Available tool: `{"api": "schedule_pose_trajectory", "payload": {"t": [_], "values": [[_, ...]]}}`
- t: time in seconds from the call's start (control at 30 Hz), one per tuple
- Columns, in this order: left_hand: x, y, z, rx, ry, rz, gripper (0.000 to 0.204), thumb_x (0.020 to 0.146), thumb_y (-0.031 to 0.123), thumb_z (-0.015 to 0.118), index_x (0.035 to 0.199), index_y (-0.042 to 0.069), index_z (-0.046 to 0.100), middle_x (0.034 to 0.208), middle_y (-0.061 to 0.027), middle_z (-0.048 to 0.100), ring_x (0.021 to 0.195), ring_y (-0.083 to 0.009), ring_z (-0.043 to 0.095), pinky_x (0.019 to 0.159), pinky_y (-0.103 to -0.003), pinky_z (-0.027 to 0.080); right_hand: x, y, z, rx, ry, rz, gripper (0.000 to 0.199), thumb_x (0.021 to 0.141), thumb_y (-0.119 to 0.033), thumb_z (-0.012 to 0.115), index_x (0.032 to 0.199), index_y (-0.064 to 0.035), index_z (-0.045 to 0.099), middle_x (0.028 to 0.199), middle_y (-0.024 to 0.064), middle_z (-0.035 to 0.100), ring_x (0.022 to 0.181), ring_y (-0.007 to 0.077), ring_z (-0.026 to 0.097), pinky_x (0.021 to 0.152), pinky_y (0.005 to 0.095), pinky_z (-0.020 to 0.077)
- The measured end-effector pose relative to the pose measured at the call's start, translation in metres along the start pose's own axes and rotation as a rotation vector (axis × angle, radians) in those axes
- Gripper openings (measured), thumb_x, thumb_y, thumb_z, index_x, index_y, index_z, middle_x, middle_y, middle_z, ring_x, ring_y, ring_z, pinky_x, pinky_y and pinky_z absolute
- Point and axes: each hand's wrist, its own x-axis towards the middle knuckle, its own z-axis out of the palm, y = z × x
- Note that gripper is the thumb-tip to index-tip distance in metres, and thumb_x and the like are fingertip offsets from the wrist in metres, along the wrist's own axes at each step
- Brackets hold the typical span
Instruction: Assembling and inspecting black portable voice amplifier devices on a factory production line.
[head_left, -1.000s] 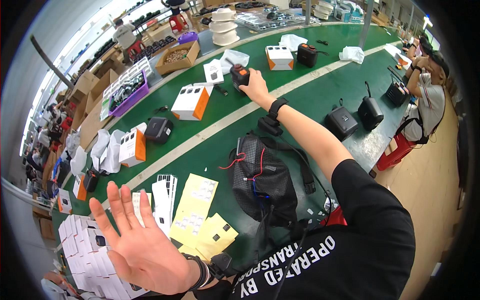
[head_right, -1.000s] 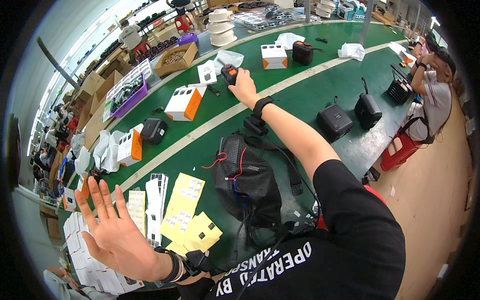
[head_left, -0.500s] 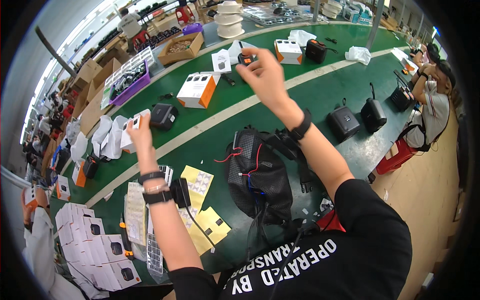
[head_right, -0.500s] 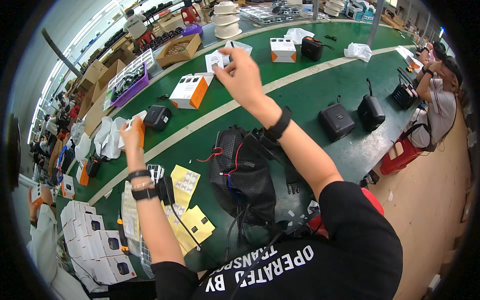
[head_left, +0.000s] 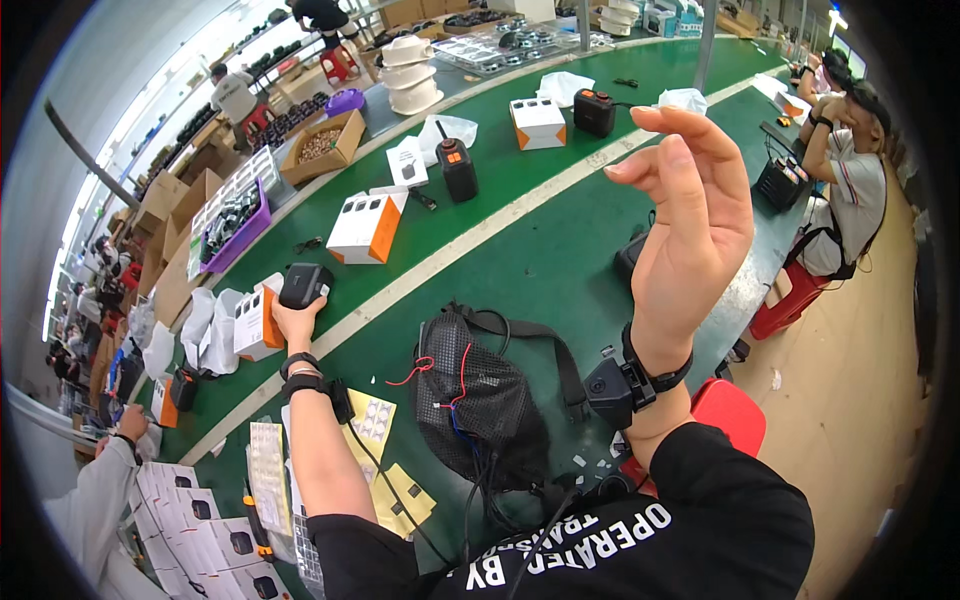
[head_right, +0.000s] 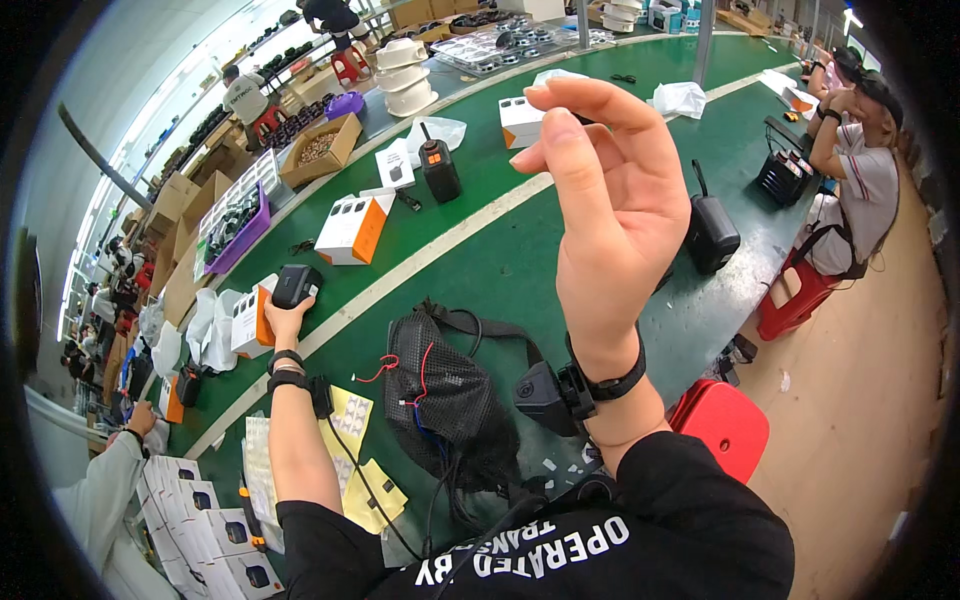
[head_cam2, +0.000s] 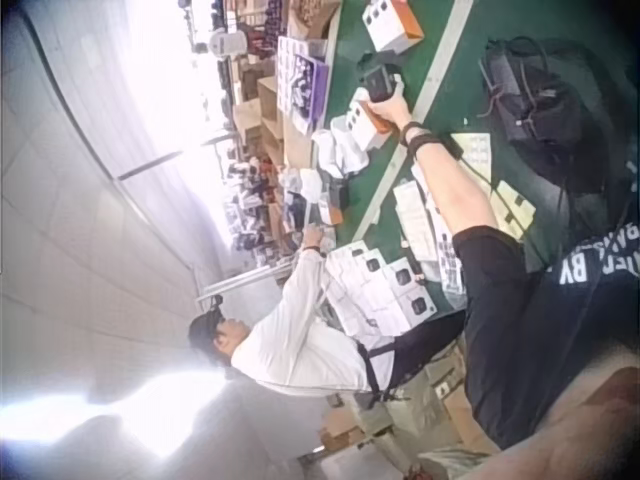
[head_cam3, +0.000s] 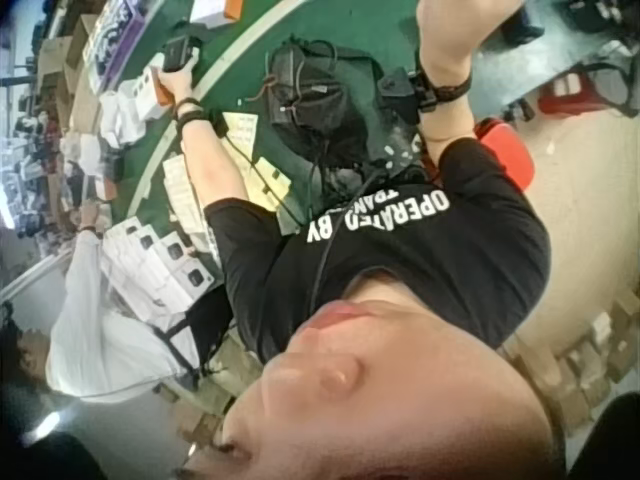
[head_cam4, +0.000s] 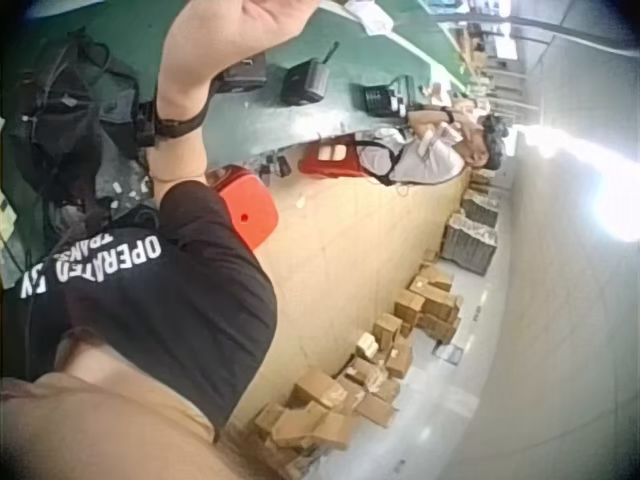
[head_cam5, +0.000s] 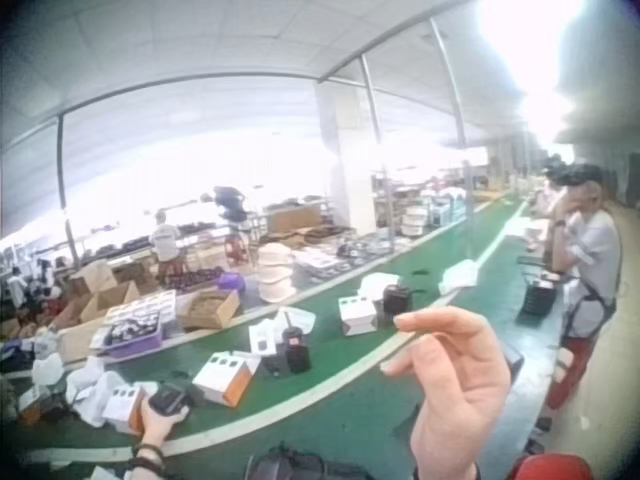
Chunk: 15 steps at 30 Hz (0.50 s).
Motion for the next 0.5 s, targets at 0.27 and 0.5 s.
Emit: {"api": "schedule_pose_trajectory", "payload": {"t": [0.27,0.5], "values": [[-0.057,0.101,-0.041,-0.655,-0.202,0.114,0.087,0.063,0.007,0.08,0.135,0.005,0.029,0.12,-0.0093,0.048,0.1,-0.02,0.054,0.083,-0.03,0.047,-0.016,0.041,0.025,-0.081,-0.194,0.356,0.023,0.084,-0.01,0.063,0.104,0.0005,0.057,0.093,0.0043,0.061,0.074,0.0066,0.056,0.064,0.0202,0.047],[-0.185,0.215,-0.126,-0.371,0.083,0.819,0.101,0.055,0.01,0.085,0.136,0.009,0.025,0.128,-0.0133,0.037,0.114,-0.0257,0.047,0.086,-0.034,0.048,-0.052,0.057,0.048,0.172,-0.786,0.726,0.078,0.071,-0.036,0.077,0.126,0.0064,0.042,0.116,0.0183,0.054,0.104,0.0213,0.055,0.087,0.0321,0.0455]]}}
